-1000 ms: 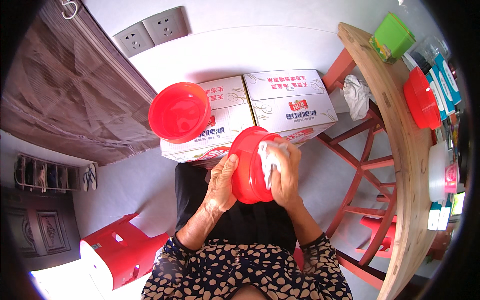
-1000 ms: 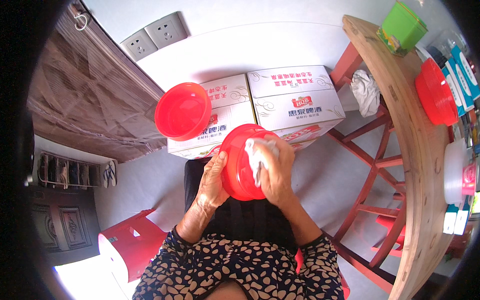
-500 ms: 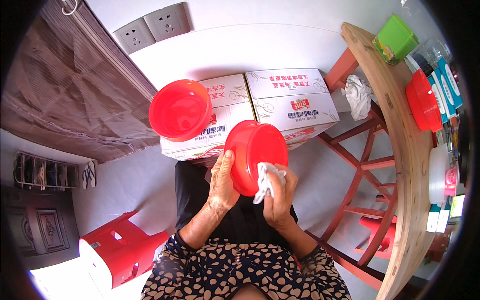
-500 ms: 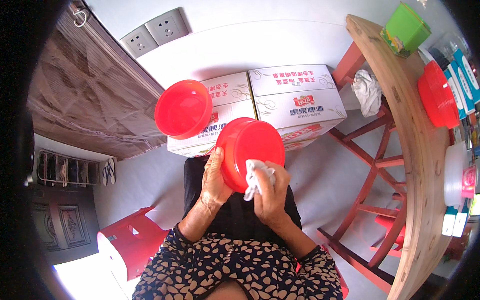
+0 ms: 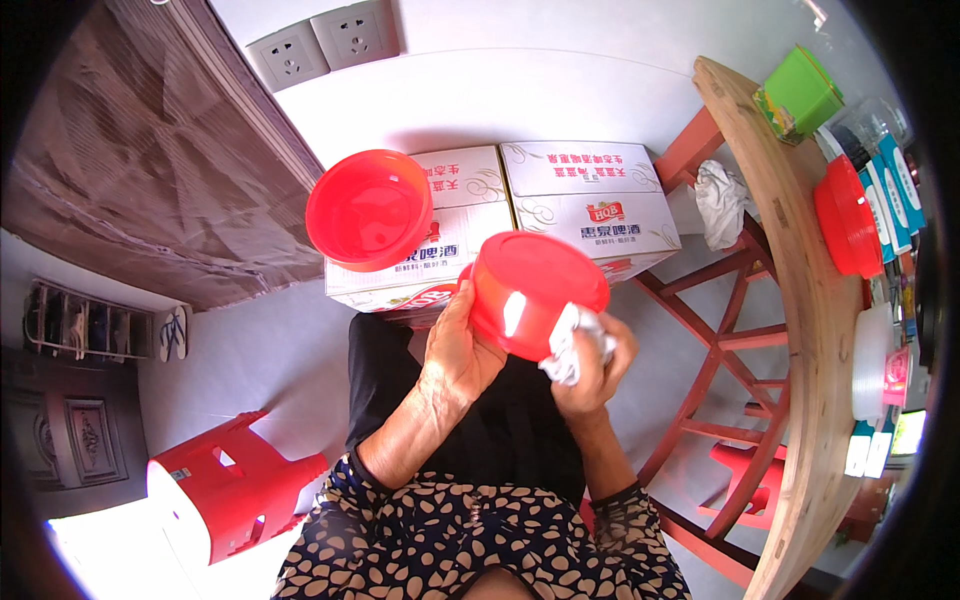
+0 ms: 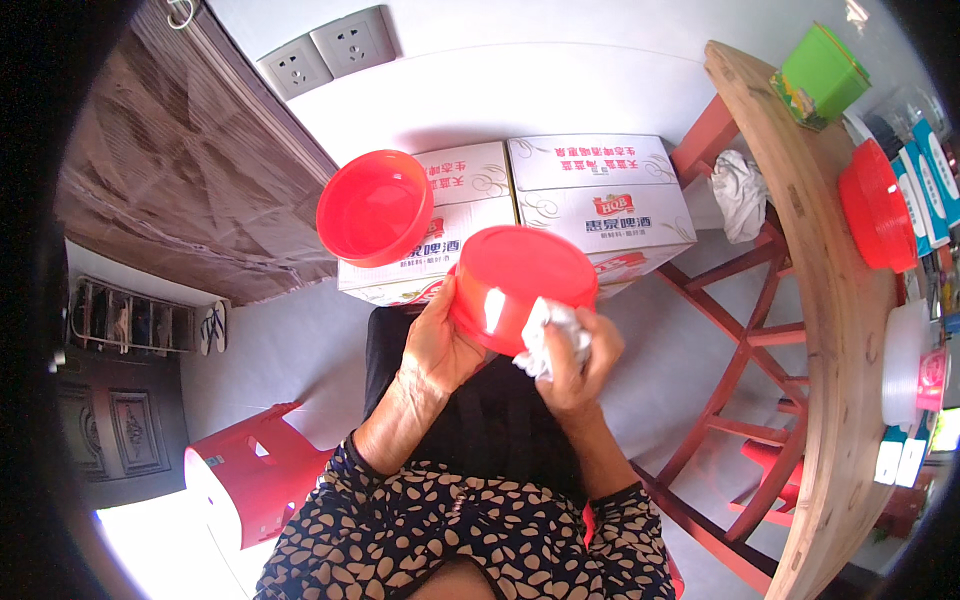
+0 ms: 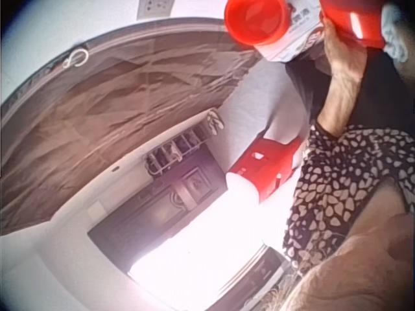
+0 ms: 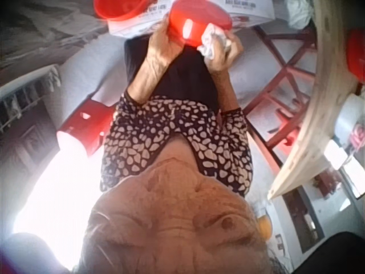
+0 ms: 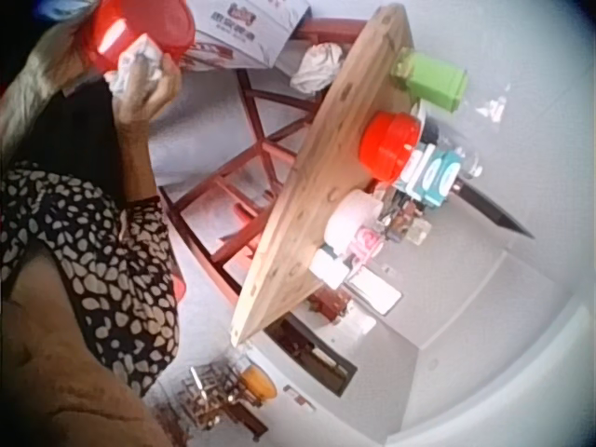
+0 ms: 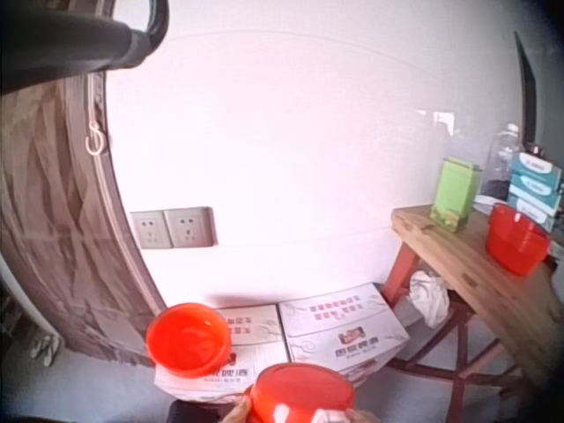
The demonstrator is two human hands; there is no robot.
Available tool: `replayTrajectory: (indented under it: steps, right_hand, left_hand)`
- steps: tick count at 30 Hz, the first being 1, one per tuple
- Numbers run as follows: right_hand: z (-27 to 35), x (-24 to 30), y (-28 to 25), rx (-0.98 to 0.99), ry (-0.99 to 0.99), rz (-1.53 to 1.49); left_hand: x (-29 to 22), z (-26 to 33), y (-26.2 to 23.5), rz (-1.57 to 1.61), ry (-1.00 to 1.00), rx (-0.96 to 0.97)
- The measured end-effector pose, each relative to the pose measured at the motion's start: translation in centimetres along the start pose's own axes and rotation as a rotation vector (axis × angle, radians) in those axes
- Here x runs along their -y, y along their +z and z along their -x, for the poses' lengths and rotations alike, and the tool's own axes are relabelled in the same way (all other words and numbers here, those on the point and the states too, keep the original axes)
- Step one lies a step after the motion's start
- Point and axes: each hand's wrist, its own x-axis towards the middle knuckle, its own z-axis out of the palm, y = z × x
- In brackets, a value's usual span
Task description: The person wipes the interior and exterior of a red plastic bowl with a white cloth, then places it on a wooden table. They proceed to wipe a small pink container and a clear plastic bowl, handling each item individually with the cloth.
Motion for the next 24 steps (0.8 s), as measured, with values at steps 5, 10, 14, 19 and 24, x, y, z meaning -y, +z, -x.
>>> replayTrajectory:
  steps: [5, 10, 14, 19, 24]
  right_hand:
    - [-3.4, -1.7, -0.5, -0.053, 0.108, -0.027]
    - [-3.2, -1.7, -0.1, 0.065, 0.224, -0.187]
    - [-2.6, -1.3, -0.1, 0.099, 0.471, -0.166]
    - [-2.6, -0.9, 0.1, 0.245, 0.797, -0.446]
    - [-2.4, -1.7, 0.1, 0.382, 0.945, -0.617]
  left_hand:
    - [-1.5, 1.9, -0.3, -0.702, -0.110, 0.040]
    - [-1.1, 3.9, -4.3, -1.090, 0.474, -0.064]
    - [-1.2, 2.6, -6.7, -1.032, 0.639, -0.063]
    - [-1.1, 1.6, -6.3, -0.692, 0.410, 0.115]
    - [-0.4, 1.0, -7.6, -0.570, 0.596, 0.008]
